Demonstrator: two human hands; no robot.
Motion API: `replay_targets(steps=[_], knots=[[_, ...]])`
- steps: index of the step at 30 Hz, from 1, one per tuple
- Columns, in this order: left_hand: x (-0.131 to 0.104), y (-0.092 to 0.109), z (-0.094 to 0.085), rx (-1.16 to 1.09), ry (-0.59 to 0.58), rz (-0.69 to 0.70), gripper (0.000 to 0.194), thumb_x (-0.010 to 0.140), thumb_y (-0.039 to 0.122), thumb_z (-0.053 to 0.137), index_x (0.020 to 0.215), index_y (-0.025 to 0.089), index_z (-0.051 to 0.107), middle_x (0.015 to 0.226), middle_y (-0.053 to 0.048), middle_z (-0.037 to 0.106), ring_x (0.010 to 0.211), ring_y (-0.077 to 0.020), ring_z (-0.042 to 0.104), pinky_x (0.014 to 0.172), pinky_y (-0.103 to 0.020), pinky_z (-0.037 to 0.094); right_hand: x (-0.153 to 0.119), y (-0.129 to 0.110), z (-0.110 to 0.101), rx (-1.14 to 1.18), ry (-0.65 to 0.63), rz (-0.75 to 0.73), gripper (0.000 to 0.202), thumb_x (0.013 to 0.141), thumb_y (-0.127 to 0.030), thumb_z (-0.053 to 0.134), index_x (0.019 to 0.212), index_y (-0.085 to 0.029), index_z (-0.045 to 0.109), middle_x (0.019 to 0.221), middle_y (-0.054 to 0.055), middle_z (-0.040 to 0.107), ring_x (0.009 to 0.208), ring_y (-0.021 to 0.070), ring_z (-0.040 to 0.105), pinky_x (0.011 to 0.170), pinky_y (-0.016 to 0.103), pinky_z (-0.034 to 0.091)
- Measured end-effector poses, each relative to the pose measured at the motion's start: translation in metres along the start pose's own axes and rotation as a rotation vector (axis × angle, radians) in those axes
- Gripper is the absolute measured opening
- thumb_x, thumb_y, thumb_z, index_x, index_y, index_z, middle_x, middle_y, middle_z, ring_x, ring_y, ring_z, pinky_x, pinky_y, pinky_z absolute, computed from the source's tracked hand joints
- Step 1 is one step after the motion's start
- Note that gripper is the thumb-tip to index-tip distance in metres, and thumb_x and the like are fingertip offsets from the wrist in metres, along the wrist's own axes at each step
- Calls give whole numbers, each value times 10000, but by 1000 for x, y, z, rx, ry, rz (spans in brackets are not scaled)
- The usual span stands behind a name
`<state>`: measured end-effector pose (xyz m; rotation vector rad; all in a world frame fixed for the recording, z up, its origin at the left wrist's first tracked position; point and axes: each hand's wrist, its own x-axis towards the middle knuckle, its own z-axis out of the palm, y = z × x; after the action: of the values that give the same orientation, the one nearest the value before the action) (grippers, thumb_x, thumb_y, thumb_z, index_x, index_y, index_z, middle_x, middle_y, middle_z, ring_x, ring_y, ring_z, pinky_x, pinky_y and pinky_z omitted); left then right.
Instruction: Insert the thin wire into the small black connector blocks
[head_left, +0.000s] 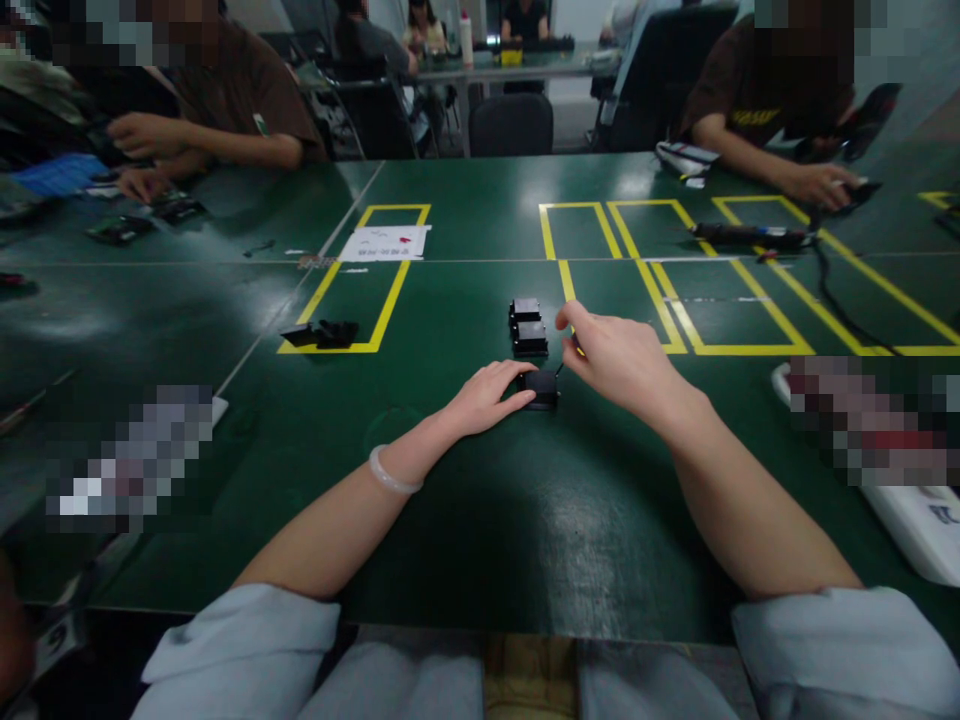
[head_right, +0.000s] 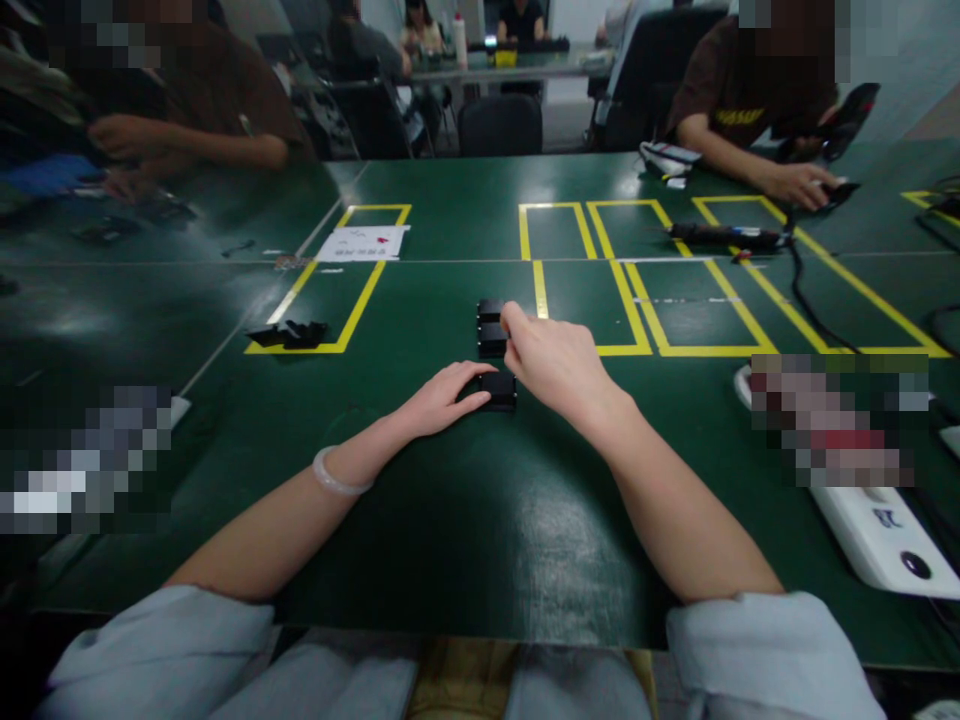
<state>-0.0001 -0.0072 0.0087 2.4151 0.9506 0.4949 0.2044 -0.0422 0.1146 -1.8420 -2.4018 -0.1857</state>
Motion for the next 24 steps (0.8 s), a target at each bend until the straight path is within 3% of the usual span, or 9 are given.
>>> replay_targets(steps=[5, 12, 19, 24], knots=[[0, 0, 0, 6, 5, 12, 433, 1003, 481, 448, 1323, 197, 518, 1310, -91, 620, 1174, -265, 577, 1000, -413, 437, 1, 0, -1, -35, -32, 6, 328, 1007, -399, 328, 1095, -211, 582, 879, 73, 740, 767, 224, 678, 541, 296, 197], [-1, -1, 0, 10, 14, 11, 435, 1003, 483, 450, 1325, 200, 519, 1311, -90, 621, 1179, -266, 573, 1003, -415, 438, 0, 0, 0, -14, -2, -2, 294, 982, -278, 334, 1181, -212, 540, 984, 61, 743, 766, 208, 675, 546, 300, 208], [0, -3, 2, 14, 18, 15, 439, 1001, 488, 451, 1330, 204, 515, 1308, -90, 620, 1172, -263, 572, 1008, -419, 439, 2, 1, 2, -39, -8, 4, 307, 1003, -375, 325, 1097, -218, 572, 873, 61, 736, 759, 228, 680, 536, 301, 196], [0, -3, 3, 10, 21, 13, 437, 1001, 487, 450, 1325, 202, 518, 1301, -89, 622, 1170, -266, 571, 1010, -423, 440, 1, 2, 4, 5, 44, -21, 275, 965, -279, 361, 1174, -216, 528, 1009, 54, 738, 770, 214, 676, 538, 298, 217]])
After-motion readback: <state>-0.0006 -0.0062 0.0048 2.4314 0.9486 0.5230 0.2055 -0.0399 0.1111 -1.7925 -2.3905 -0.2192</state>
